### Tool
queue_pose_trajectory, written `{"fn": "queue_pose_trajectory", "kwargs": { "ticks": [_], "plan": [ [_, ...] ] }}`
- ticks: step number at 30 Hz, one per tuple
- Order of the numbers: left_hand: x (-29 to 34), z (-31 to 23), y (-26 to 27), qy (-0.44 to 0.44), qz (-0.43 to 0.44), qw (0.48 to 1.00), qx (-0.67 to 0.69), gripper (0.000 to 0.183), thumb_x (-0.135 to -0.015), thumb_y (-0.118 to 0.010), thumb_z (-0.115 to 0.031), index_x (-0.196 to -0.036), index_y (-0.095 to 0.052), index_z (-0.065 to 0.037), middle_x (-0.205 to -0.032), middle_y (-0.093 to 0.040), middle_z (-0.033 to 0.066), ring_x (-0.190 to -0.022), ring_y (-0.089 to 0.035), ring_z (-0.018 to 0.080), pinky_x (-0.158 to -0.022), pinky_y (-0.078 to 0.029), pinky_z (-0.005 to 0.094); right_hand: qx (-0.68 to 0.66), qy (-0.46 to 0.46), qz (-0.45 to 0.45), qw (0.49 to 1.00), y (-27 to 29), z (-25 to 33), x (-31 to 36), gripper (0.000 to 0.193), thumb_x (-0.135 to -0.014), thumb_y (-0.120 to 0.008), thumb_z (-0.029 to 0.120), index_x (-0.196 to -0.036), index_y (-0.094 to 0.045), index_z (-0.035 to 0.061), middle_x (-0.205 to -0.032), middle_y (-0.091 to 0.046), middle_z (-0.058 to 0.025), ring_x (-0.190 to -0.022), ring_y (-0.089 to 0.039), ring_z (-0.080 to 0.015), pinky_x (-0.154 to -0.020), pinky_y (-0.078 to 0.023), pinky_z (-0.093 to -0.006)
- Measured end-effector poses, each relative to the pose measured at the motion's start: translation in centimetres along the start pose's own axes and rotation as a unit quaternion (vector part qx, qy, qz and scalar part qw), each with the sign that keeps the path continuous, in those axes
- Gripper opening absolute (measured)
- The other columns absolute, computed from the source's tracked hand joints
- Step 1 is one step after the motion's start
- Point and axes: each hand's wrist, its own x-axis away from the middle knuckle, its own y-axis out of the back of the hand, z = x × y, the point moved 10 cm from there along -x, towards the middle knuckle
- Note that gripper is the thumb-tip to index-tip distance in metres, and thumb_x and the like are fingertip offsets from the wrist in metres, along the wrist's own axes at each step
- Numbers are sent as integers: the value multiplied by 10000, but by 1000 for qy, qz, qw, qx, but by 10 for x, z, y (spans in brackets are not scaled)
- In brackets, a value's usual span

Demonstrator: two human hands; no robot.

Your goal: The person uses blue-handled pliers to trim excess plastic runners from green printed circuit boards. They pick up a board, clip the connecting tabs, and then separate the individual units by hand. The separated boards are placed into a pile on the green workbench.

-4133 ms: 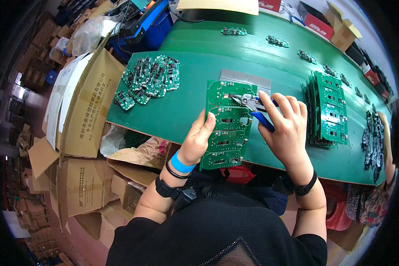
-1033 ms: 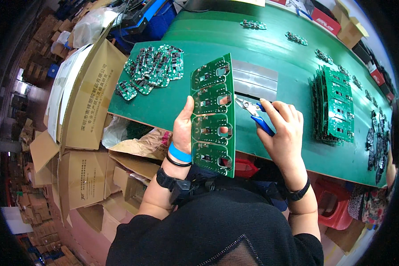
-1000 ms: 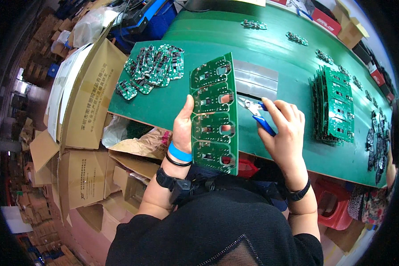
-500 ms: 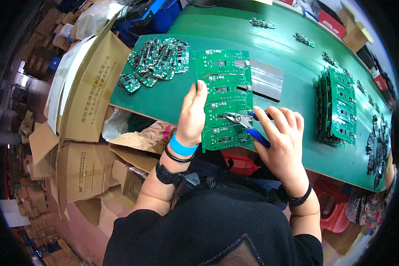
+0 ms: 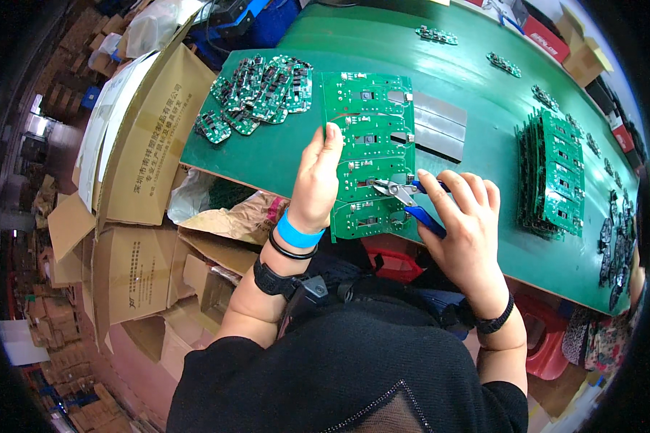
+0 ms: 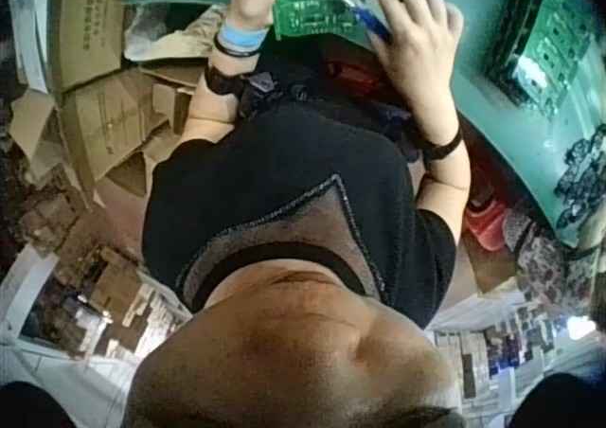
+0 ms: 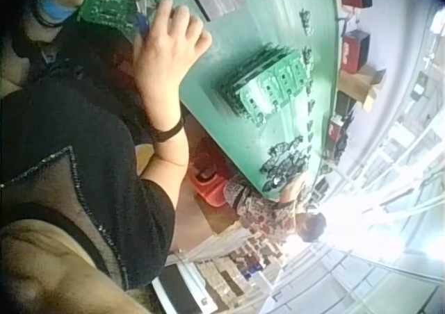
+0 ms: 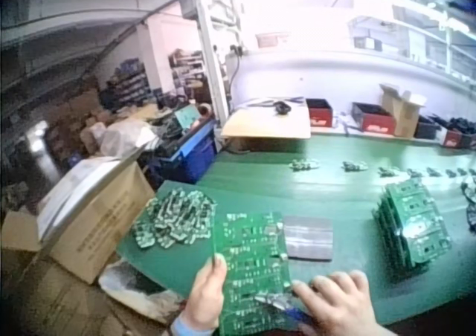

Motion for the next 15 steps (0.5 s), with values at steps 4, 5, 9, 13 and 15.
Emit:
{"fn": "queue_pose_trajectory", "kwargs": {
  "ticks": [4,5,9,13,15],
  "plan": [
    [0,2,-1,5,4,1000,7,327,-1046,-395,-318,-1166,-538,-49,-1045,-561,-9,-927,-497,54,-841,-431,226,0,2,-6,1000,1,0,-1,704,-589,-781,172,-1256,-560,119,-1096,-547,-70,-1026,-510,-262,-909,-350,-423],
    [0,2,0,1,4,1000,3,328,-1046,-395,-319,-1167,-538,-49,-1047,-561,-9,-928,-496,54,-841,-430,226,2,2,-6,1000,1,1,-1,706,-589,-781,173,-1257,-559,119,-1097,-546,-70,-1027,-509,-264,-911,-350,-425],
    [-1,0,-1,-9,9,1000,-13,336,-1046,-394,-324,-1173,-537,-47,-1041,-559,-11,-930,-493,53,-844,-427,227,14,1,2,1000,1,2,-2,709,-592,-780,176,-1262,-554,119,-1102,-544,-71,-1029,-507,-267,-912,-349,-431],
    [0,-3,-2,-15,-2,1000,-27,349,-1046,-391,-333,-1171,-537,-41,-1014,-551,-15,-916,-484,52,-839,-422,224,22,0,3,1000,2,3,-3,685,-599,-771,160,-1252,-566,121,-1095,-549,-77,-1022,-513,-271,-906,-358,-429],
    [-1,-1,3,-19,6,999,-44,361,-1046,-390,-339,-1182,-536,-37,-1009,-549,-14,-912,-481,54,-837,-421,226,28,-5,4,1000,3,4,-3,660,-599,-755,129,-1238,-590,125,-1080,-560,-83,-1011,-526,-276,-899,-373,-424]
  ]
}}
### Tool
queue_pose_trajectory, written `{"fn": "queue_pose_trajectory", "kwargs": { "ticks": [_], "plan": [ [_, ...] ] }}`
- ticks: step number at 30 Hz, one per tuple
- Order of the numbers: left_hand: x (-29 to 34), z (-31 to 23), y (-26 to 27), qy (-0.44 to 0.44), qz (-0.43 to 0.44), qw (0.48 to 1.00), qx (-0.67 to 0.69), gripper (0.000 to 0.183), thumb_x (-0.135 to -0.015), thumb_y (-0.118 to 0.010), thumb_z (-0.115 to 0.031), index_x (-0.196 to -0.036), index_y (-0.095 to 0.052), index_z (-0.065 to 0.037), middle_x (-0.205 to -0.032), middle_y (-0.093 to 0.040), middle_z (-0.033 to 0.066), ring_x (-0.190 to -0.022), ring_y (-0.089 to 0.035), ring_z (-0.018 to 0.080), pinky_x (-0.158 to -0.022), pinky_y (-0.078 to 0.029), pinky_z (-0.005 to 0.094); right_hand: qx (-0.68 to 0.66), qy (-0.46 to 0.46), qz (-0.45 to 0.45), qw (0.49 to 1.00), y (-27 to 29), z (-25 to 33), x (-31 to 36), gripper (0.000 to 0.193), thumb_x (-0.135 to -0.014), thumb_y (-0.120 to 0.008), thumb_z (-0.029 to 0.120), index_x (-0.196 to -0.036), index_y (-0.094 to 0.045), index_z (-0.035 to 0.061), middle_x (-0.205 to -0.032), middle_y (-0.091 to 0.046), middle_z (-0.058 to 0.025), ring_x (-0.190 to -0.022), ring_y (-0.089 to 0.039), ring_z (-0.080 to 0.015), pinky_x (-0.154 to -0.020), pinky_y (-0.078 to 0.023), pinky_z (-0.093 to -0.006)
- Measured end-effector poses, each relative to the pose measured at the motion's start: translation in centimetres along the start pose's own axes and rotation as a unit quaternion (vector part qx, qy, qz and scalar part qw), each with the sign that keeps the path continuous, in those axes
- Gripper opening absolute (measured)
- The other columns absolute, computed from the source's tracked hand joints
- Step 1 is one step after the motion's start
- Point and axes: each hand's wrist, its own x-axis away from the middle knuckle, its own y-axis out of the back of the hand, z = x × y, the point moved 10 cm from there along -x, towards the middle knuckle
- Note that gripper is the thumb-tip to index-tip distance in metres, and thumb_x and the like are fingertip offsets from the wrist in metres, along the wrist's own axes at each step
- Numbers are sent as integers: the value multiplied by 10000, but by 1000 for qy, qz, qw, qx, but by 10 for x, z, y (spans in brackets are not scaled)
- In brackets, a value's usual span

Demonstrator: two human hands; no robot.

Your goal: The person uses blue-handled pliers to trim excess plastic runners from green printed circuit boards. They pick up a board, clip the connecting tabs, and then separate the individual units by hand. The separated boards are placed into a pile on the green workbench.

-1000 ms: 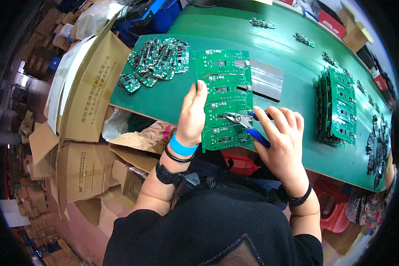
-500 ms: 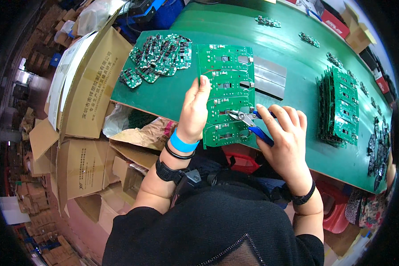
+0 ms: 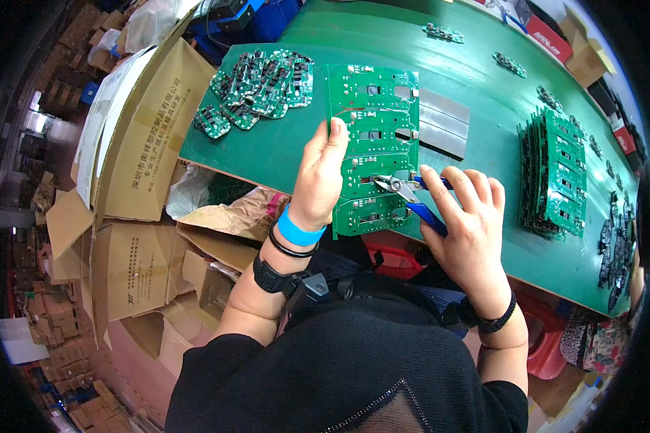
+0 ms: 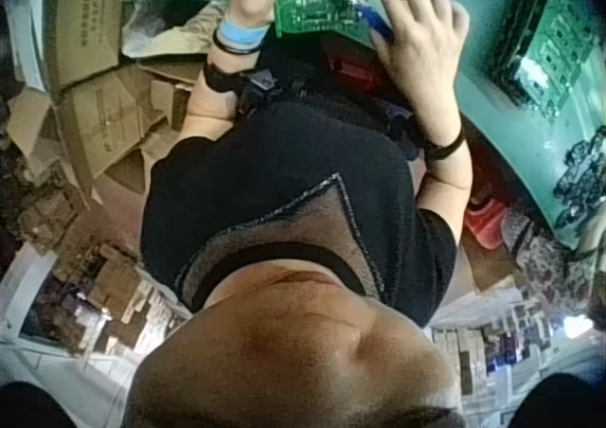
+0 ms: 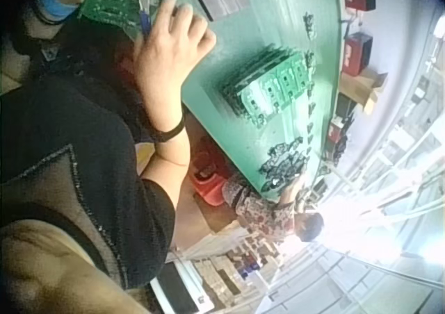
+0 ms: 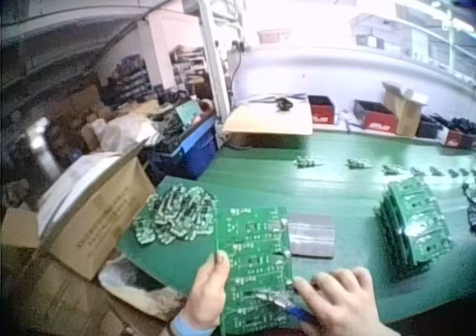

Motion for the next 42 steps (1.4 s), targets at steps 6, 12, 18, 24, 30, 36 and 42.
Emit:
{"fn": "queue_pose_trajectory", "kwargs": {
  "ticks": [6,12,18,24,30,36,42],
  "plan": [
    [1,-6,-1,-15,-8,1000,-6,371,-1047,-386,-341,-1187,-536,-32,-1015,-550,-11,-908,-477,57,-834,-422,230,-10,15,-6,1000,-5,1,1,649,-625,-763,173,-1242,-570,119,-1061,-551,-60,-988,-517,-252,-873,-355,-418],
    [2,-9,-3,-6,-22,1000,12,363,-1048,-386,-334,-1180,-538,-32,-1013,-550,-11,-907,-476,55,-830,-422,225,-16,15,-19,1000,-2,1,-1,662,-623,-760,172,-1253,-564,115,-1067,-549,-65,-998,-513,-258,-887,-352,-419],
    [2,-10,-1,-25,-12,1000,-10,330,-1047,-397,-322,-1129,-549,-41,-938,-518,-38,-858,-445,37,-790,-402,207,2,17,-1,1000,-2,2,-2,692,-615,-767,183,-1269,-553,113,-1089,-541,-72,-1020,-507,-265,-918,-348,-427],
    [-1,-7,3,-34,-10,999,-22,316,-1046,-405,-315,-1090,-561,-44,-878,-471,-61,-810,-394,29,-738,-363,193,-22,10,0,1000,-5,-2,-2,697,-612,-770,187,-1271,-553,119,-1089,-545,-71,-1024,-508,-267,-919,-351,-430],
    [1,-12,0,-44,-16,998,-30,323,-1046,-404,-321,-1092,-556,-39,-886,-472,-57,-812,-396,33,-753,-369,194,-13,8,0,1000,-7,-2,0,693,-614,-774,187,-1269,-556,124,-1084,-550,-60,-1016,-513,-257,-905,-357,-425],
    [0,-10,-1,-21,-10,1000,-5,345,-1047,-394,-330,-1155,-545,-39,-979,-533,-29,-889,-467,48,-815,-415,215,25,29,-26,999,-4,1,0,707,-587,-787,189,-1257,-568,138,-1067,-550,-47,-986,-521,-242,-879,-363,-417],
    [1,-3,-3,38,-5,998,45,381,-1041,-400,-347,-1223,-534,-39,-1096,-576,8,-979,-527,70,-854,-454,235,37,70,-37,996,2,4,-4,670,-560,-779,165,-1205,-601,148,-1026,-554,-27,-937,-535,-210,-831,-381,-394]
  ]
}}
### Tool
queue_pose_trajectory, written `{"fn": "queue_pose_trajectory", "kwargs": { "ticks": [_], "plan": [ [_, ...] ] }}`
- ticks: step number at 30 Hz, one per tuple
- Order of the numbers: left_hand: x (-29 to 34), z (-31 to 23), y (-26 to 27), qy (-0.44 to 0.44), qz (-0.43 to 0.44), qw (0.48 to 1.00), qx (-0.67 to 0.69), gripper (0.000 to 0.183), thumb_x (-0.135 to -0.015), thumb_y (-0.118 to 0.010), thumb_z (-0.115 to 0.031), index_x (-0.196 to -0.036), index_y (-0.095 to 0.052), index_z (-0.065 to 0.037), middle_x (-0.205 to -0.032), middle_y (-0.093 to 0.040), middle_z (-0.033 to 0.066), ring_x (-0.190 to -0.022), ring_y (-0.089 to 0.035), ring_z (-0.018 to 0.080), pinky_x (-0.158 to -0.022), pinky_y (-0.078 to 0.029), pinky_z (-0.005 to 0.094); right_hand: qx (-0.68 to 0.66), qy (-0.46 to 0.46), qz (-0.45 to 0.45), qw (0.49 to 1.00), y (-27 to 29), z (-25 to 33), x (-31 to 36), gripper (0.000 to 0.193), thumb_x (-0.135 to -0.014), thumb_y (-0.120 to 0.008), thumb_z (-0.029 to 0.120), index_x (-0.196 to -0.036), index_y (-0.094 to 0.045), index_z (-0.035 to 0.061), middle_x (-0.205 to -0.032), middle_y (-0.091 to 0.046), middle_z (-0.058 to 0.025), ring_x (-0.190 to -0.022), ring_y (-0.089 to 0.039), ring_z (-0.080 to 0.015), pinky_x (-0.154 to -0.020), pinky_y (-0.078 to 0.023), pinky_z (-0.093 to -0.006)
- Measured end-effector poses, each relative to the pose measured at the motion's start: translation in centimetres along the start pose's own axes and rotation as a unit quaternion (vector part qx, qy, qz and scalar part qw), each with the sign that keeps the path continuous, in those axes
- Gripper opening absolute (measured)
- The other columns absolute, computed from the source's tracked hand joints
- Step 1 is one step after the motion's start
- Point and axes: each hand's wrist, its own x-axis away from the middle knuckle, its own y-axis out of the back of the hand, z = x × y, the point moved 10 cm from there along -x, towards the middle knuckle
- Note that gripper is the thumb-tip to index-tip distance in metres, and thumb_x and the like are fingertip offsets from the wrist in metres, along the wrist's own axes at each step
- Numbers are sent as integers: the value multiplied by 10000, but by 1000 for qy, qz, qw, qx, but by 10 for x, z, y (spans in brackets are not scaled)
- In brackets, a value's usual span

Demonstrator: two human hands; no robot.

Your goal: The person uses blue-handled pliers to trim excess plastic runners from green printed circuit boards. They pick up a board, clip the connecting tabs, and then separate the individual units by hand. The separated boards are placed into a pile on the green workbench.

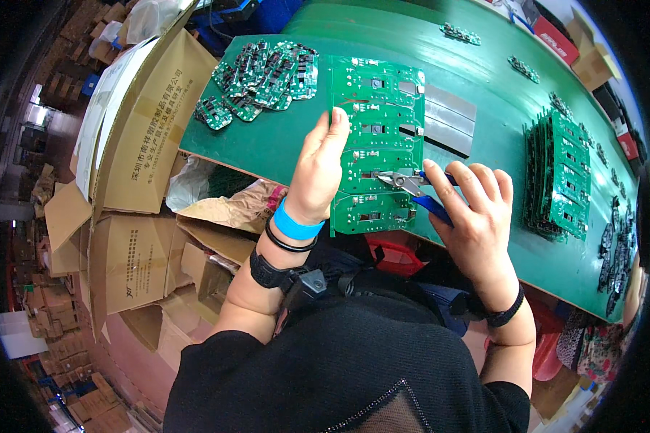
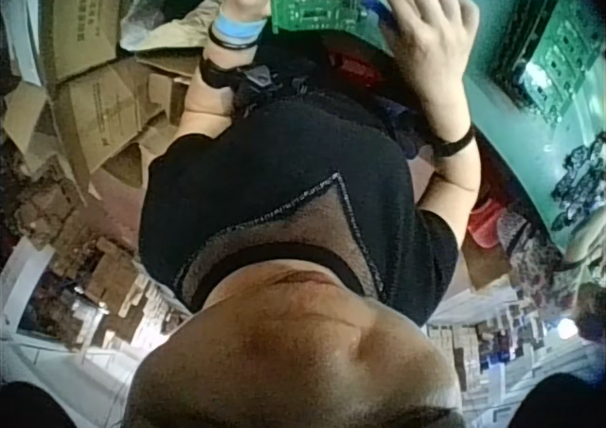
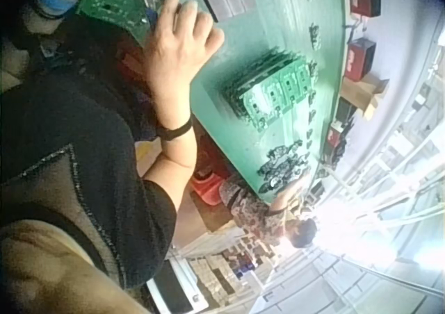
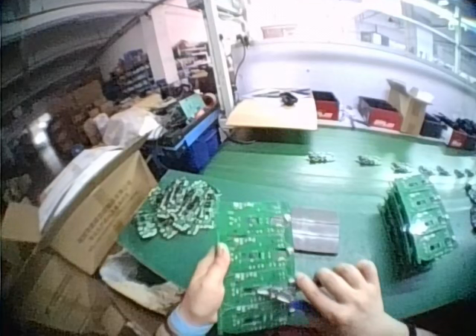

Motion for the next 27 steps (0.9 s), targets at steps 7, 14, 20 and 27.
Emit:
{"fn": "queue_pose_trajectory", "kwargs": {
  "ticks": [7,14,20,27],
  "plan": [
    [-2,12,8,22,11,999,-32,396,-1041,-397,-337,-1268,-508,-32,-1137,-584,36,-1010,-546,82,-880,-466,250,-9,12,-27,1000,4,-3,-2,611,-559,-772,155,-1154,-629,150,-989,-567,-19,-890,-549,-201,-798,-400,-379],
    [9,34,2,196,121,938,258,675,-1006,-208,-536,-1470,-280,-51,-1443,-396,219,-1045,-624,361,-809,-578,485,-56,-129,-70,988,20,-47,14,499,-624,-707,34,-1121,-674,69,-977,-615,-106,-886,-568,-275,-831,-419,-371],
    [15,46,-11,197,181,893,361,634,-1012,-250,-495,-1469,-273,-56,-1500,-233,275,-933,-675,367,-726,-618,477,-75,-140,-39,986,-5,-45,12,535,-627,-733,88,-1156,-652,87,-1002,-603,-88,-909,-554,-273,-817,-412,-372],
    [17,39,-28,202,209,858,422,630,-1011,-243,-502,-1478,-259,-79,-1507,-229,258,-871,-693,350,-678,-625,467,-68,-152,-30,986,-14,-46,17,558,-652,-749,153,-1195,-626,125,-1026,-587,-61,-950,-550,-248,-846,-398,-380]
  ]
}}
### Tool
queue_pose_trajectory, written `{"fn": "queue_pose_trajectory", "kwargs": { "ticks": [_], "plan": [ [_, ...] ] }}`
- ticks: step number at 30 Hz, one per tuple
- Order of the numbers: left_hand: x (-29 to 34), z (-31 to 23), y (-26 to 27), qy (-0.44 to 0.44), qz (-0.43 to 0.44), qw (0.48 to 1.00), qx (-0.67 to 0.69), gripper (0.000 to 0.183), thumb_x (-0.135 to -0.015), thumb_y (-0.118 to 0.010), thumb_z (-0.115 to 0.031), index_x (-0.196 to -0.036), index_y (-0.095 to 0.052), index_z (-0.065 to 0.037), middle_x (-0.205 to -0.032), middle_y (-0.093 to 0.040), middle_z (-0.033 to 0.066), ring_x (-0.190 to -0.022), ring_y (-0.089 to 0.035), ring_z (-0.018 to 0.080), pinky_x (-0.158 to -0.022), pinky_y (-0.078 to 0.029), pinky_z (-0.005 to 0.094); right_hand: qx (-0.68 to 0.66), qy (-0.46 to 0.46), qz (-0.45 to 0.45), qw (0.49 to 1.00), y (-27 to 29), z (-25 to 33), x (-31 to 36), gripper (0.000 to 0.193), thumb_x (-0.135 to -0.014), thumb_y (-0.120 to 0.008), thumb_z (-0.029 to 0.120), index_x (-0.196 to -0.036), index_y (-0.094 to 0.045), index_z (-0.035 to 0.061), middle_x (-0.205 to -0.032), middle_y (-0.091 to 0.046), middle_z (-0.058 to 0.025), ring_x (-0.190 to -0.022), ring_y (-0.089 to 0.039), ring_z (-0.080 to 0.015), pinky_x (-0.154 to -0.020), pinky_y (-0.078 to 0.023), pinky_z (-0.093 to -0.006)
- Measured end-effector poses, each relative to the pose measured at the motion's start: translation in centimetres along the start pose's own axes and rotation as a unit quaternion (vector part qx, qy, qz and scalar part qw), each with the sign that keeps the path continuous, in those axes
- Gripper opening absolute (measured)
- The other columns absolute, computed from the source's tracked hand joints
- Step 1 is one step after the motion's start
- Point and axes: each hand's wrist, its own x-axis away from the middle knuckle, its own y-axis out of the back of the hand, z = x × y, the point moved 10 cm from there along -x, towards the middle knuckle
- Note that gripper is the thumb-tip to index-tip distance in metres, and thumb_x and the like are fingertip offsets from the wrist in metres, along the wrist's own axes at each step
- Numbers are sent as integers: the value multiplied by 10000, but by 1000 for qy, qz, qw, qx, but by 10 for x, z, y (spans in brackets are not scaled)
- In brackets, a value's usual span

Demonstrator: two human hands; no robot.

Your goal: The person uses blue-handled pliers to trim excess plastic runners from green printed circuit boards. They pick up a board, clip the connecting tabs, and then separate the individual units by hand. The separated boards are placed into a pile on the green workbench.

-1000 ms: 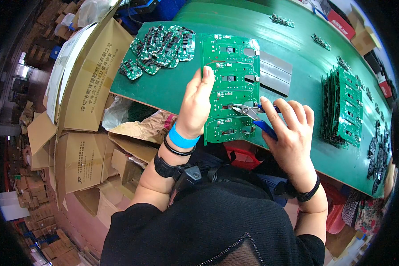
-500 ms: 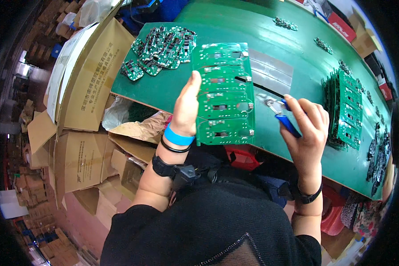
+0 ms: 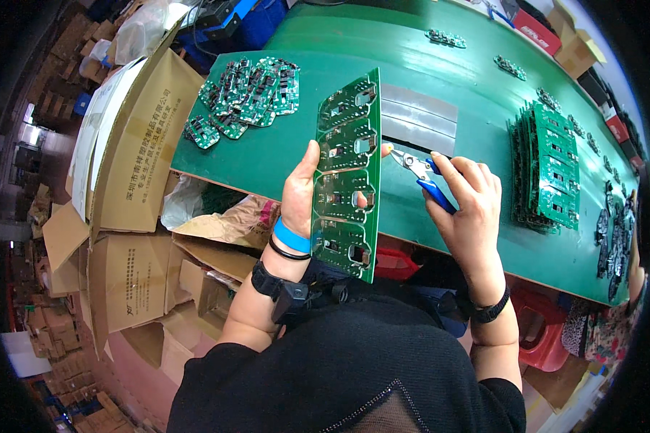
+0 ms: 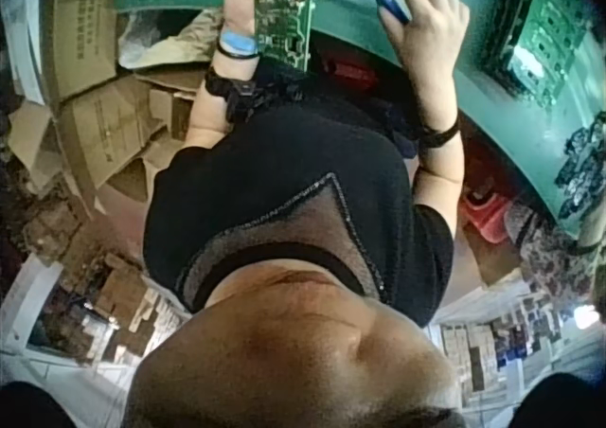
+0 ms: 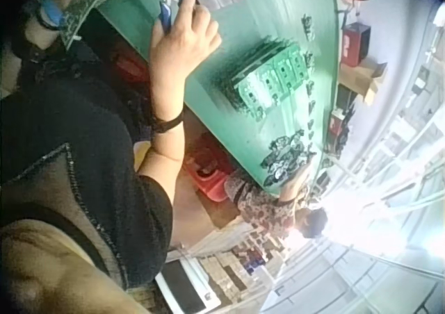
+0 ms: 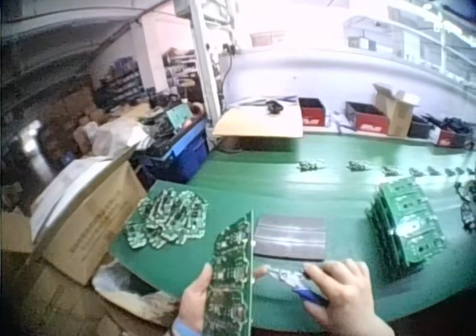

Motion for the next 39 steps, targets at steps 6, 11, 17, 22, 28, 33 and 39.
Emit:
{"fn": "queue_pose_trajectory", "kwargs": {
  "ticks": [6,11,17,22,28,33,39],
  "plan": [
    [-3,-27,12,-47,-87,986,-133,705,-992,-192,-574,-1472,-277,-65,-1399,-459,202,-1069,-613,396,-873,-522,586,-40,-15,-46,998,26,-7,4,546,-655,-744,130,-1186,-630,84,-1030,-593,-103,-971,-550,-281,-881,-397,-401],
    [-4,-62,8,-165,-171,902,-360,565,-1032,-237,-457,-1408,-365,-54,-1336,-515,181,-1104,-600,359,-898,-537,504,-51,80,89,992,13,34,12,624,-592,-748,130,-1201,-611,111,-1073,-566,-79,-1018,-525,-275,-922,-363,-438],
    [-3,-66,-14,-208,-168,869,-417,406,-1051,-319,-336,-1306,-467,-58,-1203,-588,93,-1031,-624,189,-841,-555,348,13,111,105,988,0,52,10,708,-575,-787,161,-1245,-564,115,-1089,-542,-63,-1036,-506,-256,-935,-341,-429],
    [1,-71,-12,-239,-188,863,-404,389,-1045,-372,-339,-1253,-515,-42,-1150,-599,38,-987,-591,109,-847,-504,266,12,109,113,988,-1,57,7,693,-558,-764,126,-1230,-592,120,-1080,-564,-70,-1027,-523,-274,-933,-365,-431],
    [0,-69,-13,-232,-171,866,-409,395,-1043,-382,-345,-1247,-519,-36,-1126,-601,31,-968,-581,100,-828,-496,258,30,123,116,985,-2,58,8,693,-577,-787,155,-1234,-568,116,-1078,-538,-54,-1028,-509,-249,-935,-346,-430],
    [-1,-72,-14,-225,-181,847,-446,425,-1049,-322,-344,-1320,-456,-45,-1207,-585,95,-1031,-614,192,-861,-539,344,50,131,115,983,-2,61,7,689,-584,-785,155,-1236,-566,118,-1091,-533,-50,-1034,-509,-247,-940,-346,-434],
    [-1,-72,-13,-220,-188,843,-454,433,-1053,-293,-338,-1350,-430,-54,-1243,-577,124,-1065,-628,234,-878,-558,387,63,136,117,982,-1,63,5,685,-583,-787,156,-1231,-570,124,-1088,-535,-46,-1034,-510,-245,-937,-352,-430]
  ]
}}
